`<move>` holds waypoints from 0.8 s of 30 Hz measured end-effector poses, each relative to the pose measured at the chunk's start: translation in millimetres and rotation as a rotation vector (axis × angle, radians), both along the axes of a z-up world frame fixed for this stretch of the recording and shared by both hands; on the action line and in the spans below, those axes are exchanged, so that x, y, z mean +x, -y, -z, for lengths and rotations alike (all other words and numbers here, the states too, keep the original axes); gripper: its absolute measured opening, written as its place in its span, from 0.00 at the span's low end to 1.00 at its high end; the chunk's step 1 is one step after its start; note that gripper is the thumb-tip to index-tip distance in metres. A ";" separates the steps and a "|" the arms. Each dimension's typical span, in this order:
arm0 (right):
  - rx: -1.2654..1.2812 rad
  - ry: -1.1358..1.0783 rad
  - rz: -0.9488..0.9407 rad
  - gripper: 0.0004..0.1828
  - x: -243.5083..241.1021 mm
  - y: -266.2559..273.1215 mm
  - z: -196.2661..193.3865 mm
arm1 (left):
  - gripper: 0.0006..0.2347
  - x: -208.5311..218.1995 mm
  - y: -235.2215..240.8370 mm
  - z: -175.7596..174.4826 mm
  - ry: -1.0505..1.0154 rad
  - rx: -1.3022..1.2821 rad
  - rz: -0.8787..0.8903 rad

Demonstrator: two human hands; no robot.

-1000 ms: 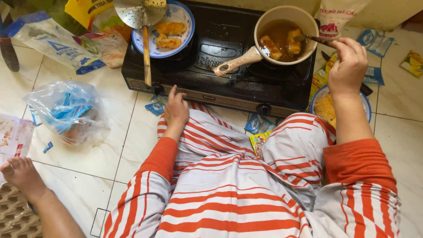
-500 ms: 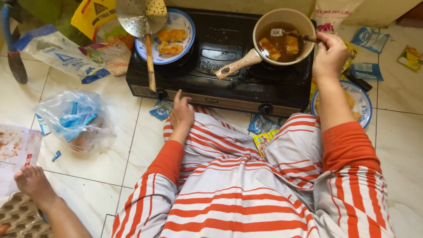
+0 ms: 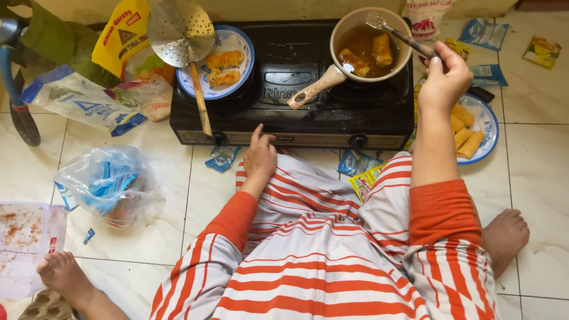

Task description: Frying food items in a pot on a portable gas stove and handling seasoning packets.

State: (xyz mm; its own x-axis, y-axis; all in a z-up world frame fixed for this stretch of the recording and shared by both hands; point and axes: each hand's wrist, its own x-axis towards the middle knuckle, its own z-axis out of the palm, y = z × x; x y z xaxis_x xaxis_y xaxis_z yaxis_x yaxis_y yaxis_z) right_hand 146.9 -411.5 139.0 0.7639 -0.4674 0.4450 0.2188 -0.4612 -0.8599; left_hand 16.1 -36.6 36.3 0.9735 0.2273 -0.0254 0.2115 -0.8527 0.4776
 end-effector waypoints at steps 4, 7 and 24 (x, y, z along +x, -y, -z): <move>-0.235 0.086 0.151 0.17 -7.9 -6.3 -9.5 | 0.10 0.3 10.7 -5.5 0.005 0.009 0.052; -0.418 0.086 0.237 0.17 -5.1 -14.8 -12.2 | 0.09 2.1 13.2 -0.3 0.028 0.026 0.073; -0.646 -0.058 0.283 0.18 10.6 -36.5 57.3 | 0.10 1.8 1.2 10.2 0.053 0.039 0.034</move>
